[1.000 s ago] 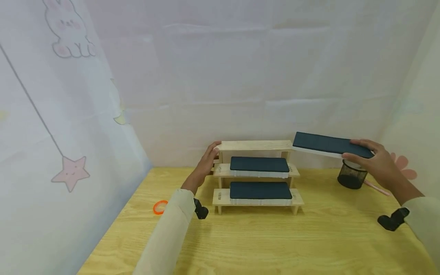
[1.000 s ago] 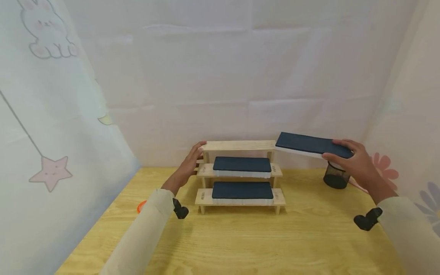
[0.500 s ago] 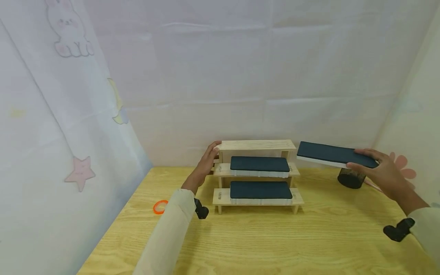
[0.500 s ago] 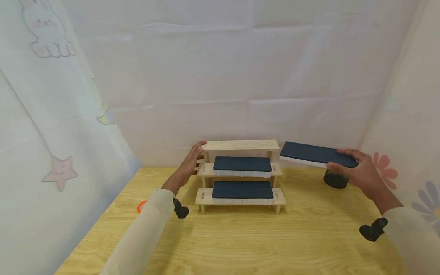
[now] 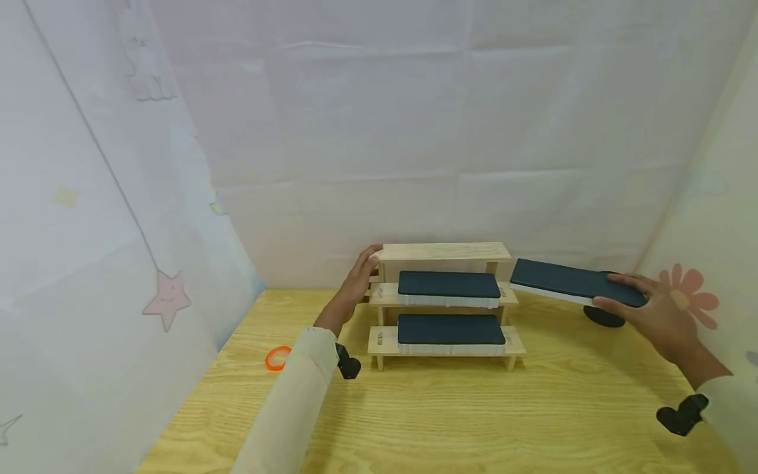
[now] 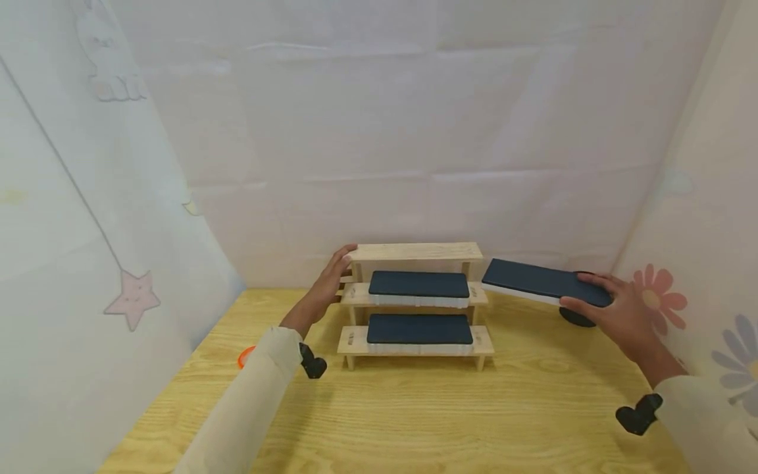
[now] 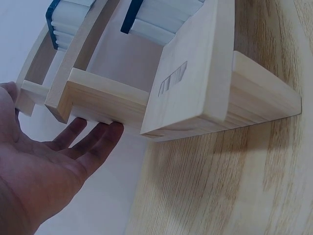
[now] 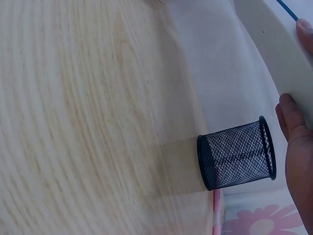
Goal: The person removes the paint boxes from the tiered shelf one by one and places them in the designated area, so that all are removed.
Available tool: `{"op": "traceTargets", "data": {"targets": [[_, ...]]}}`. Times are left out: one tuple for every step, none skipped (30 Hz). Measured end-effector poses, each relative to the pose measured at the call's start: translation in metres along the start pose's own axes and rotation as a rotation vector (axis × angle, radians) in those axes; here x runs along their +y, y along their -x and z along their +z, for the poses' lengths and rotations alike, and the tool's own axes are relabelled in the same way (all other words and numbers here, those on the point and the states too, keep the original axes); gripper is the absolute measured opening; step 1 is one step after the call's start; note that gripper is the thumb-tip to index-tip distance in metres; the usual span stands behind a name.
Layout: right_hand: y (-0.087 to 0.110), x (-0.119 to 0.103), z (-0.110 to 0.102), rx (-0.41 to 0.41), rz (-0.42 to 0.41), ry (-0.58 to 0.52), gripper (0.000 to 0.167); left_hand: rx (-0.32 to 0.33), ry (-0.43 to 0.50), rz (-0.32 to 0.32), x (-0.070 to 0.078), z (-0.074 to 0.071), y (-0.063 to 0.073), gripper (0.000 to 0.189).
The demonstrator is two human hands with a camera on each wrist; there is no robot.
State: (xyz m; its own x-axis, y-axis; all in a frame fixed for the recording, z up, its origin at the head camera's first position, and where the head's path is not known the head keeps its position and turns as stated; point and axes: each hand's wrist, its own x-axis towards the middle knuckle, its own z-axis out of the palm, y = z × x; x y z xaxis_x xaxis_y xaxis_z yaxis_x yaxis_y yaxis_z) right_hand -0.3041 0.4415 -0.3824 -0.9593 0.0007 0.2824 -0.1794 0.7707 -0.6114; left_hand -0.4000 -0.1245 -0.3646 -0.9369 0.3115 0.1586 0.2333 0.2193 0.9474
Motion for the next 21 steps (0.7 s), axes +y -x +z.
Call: {"op": "traceTargets", "data": {"targets": [[0.001,0.001,0.001,0.0,0.006,-0.007,0.078,0.004,-0.001,0.004,-0.003,0.0,-0.002,0.054],[0.002,0.002,0.002,0.001,0.011,-0.014,0.079,0.01,-0.003,0.008,-0.007,0.0,-0.004,0.054],[0.003,0.004,0.002,0.005,0.016,-0.02,0.079,0.017,-0.008,0.012,-0.011,0.001,-0.006,0.054],[0.004,0.005,0.003,0.009,0.019,-0.025,0.079,0.025,-0.011,0.013,-0.014,0.001,-0.007,0.053],[0.005,0.006,0.004,0.013,0.019,-0.031,0.079,0.03,-0.016,0.018,-0.017,0.001,-0.009,0.053],[0.006,0.007,0.005,0.02,0.02,-0.03,0.08,0.037,-0.023,0.022,-0.02,0.0,-0.01,0.052],[0.007,0.009,0.007,0.027,0.021,-0.03,0.08,0.045,-0.026,0.021,-0.021,0.0,-0.011,0.051],[0.008,0.01,0.008,0.034,0.018,-0.031,0.08,0.052,-0.028,0.022,-0.022,0.0,-0.011,0.051],[0.009,0.011,0.01,0.041,0.012,-0.04,0.08,0.057,-0.029,0.021,-0.022,0.0,-0.012,0.05],[0.01,0.012,0.011,0.044,0.005,-0.047,0.08,0.06,-0.028,0.021,-0.023,0.0,-0.012,0.049],[0.011,0.014,0.013,0.047,0.002,-0.061,0.08,0.063,-0.031,0.023,-0.023,0.0,-0.012,0.049],[0.012,0.015,0.015,0.051,-0.005,-0.073,0.08,0.065,-0.034,0.023,-0.023,0.0,-0.012,0.049],[0.013,0.017,0.017,0.052,-0.014,-0.098,0.079,0.065,-0.034,0.023,-0.022,0.0,-0.012,0.049],[0.014,0.018,0.019,0.051,-0.022,-0.119,0.079,0.064,-0.035,0.024,-0.022,0.0,-0.012,0.049],[0.016,0.019,0.02,0.047,-0.027,-0.139,0.078,0.062,-0.033,0.024,-0.022,0.0,-0.012,0.05],[0.016,0.02,0.022,0.042,-0.028,-0.152,0.078,0.058,-0.03,0.021,-0.021,0.001,-0.011,0.05],[0.017,0.021,0.024,0.039,-0.027,-0.162,0.078,0.055,-0.029,0.018,-0.02,0.001,-0.01,0.05],[0.018,0.022,0.026,0.035,-0.027,-0.169,0.077,0.05,-0.024,0.015,-0.019,0.001,-0.009,0.051],[0.018,0.023,0.028,0.029,-0.023,-0.176,0.077,0.046,-0.017,0.01,-0.017,0.001,-0.008,0.052],[0.018,0.024,0.03,0.024,-0.018,-0.173,0.078,0.038,-0.011,0.008,-0.014,0.002,-0.007,0.053],[0.019,0.025,0.032,0.022,-0.014,-0.166,0.079,0.031,-0.004,0.004,-0.011,0.002,-0.005,0.053]]}}
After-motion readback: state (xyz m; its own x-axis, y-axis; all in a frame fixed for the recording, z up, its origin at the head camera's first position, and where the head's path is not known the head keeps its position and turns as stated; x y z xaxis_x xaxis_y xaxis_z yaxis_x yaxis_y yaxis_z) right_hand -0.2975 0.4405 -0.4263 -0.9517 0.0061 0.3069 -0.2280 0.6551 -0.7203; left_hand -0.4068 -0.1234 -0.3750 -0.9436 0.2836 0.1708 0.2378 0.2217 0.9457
